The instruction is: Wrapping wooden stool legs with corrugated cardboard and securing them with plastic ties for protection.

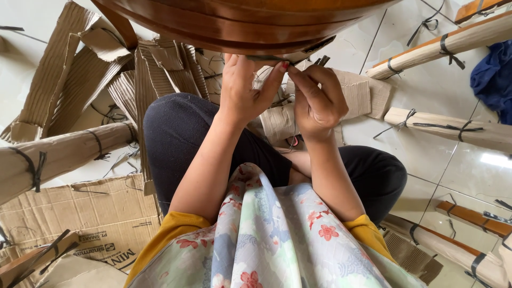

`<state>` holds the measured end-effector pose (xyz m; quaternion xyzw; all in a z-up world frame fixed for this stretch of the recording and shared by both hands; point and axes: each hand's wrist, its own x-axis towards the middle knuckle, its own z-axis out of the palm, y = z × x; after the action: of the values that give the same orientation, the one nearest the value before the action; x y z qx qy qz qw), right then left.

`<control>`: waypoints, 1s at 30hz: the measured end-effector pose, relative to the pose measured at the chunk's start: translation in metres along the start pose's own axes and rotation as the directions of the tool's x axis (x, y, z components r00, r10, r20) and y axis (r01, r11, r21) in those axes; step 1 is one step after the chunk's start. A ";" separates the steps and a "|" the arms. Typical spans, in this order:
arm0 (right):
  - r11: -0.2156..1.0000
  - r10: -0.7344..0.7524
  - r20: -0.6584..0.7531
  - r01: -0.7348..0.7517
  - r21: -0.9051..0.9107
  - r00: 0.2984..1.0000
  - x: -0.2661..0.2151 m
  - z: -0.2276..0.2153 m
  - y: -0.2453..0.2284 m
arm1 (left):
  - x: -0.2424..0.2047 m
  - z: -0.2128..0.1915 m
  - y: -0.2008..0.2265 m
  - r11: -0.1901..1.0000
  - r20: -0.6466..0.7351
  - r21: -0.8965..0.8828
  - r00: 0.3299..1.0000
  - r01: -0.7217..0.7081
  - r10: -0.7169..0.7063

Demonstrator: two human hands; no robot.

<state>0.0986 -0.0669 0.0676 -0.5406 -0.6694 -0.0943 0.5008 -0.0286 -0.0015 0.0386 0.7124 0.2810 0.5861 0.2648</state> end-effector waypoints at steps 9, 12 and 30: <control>0.990 0.023 -0.031 -0.027 -0.138 0.999 -0.008 0.002 0.000 | -0.009 0.002 0.006 0.994 -0.030 0.100 0.999 0.034 -0.031; 0.991 0.025 -0.047 -0.031 -0.128 0.999 -0.007 0.000 -0.002 | -0.006 0.002 0.014 0.996 -0.081 0.083 0.996 0.043 -0.036; 0.987 -0.104 0.017 0.105 -0.124 0.994 0.006 -0.001 0.006 | 0.006 0.006 0.010 0.957 -0.309 0.084 0.906 -0.279 0.291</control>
<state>0.1050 -0.0614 0.0698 -0.5357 -0.6920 -0.1594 0.4569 -0.0212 -0.0045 0.0486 0.6469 0.2237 0.7200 0.1143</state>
